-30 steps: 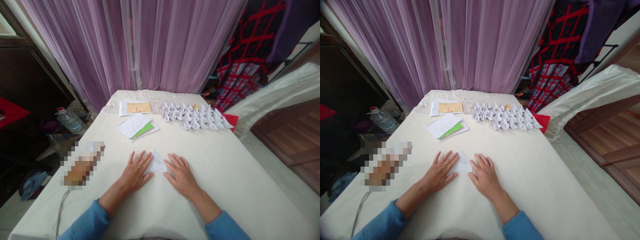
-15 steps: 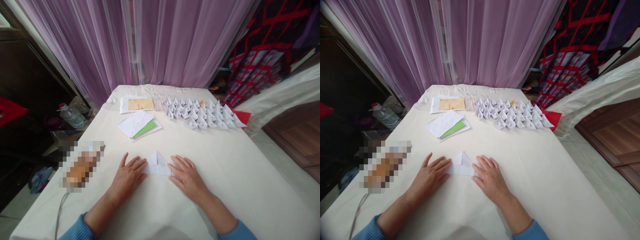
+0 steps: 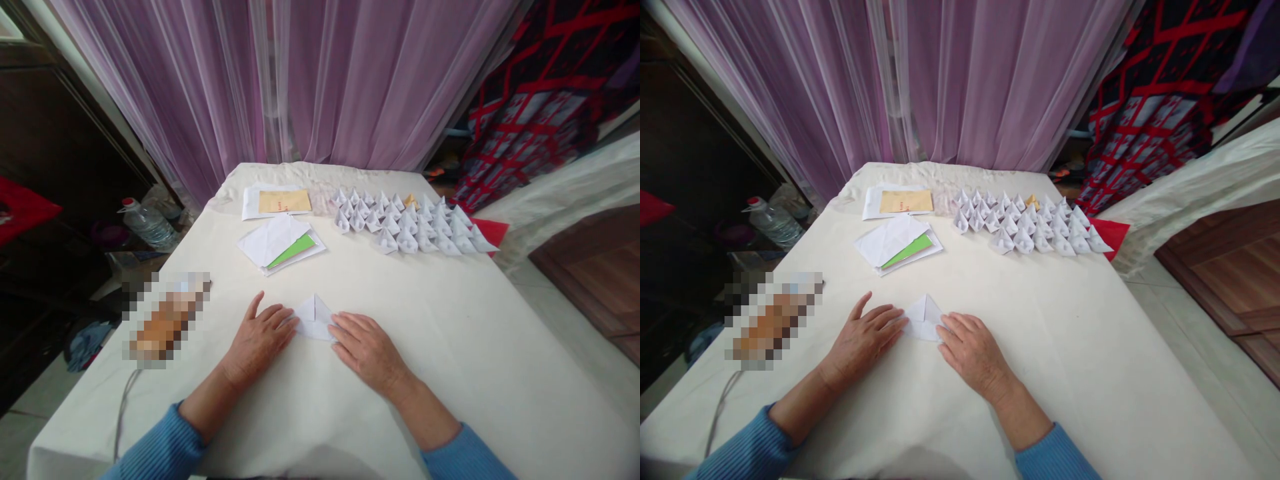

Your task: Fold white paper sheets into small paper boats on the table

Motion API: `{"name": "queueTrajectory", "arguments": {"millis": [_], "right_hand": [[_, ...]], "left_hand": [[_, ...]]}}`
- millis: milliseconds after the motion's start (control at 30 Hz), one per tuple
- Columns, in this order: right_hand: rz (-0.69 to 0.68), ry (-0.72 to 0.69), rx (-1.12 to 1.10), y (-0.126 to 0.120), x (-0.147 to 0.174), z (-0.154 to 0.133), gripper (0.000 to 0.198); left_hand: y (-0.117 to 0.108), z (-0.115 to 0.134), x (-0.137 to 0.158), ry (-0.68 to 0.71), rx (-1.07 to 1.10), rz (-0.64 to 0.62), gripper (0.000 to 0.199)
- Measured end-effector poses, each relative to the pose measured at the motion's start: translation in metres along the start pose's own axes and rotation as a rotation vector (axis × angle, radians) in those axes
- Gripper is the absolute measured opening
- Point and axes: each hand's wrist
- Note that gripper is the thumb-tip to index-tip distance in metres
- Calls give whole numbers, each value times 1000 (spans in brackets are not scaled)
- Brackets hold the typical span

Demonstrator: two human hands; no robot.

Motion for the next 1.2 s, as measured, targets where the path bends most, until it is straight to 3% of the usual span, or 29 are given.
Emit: {"name": "queueTrajectory", "arguments": {"millis": [300,567,933,1200], "right_hand": [[-19,100,-52,-4,-9,-2,22],[-57,288,-49,0,-25,-9,28],[-57,308,-82,5,-25,-6,26],[66,304,-167,9,-22,0,17]], "left_hand": [[-2,-1,-5,-44,112,-32,27],[1,-2,-4,-40,156,-1,26],[3,2,-13,-85,171,-81,20],[6,4,-17,-135,215,-84,19]]}}
Point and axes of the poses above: each hand's wrist, its own x-axis away from the middle knuckle, its own y-axis out of the palm, z = x × y, and after that the axes turned 11 degrees about -x, right-handed
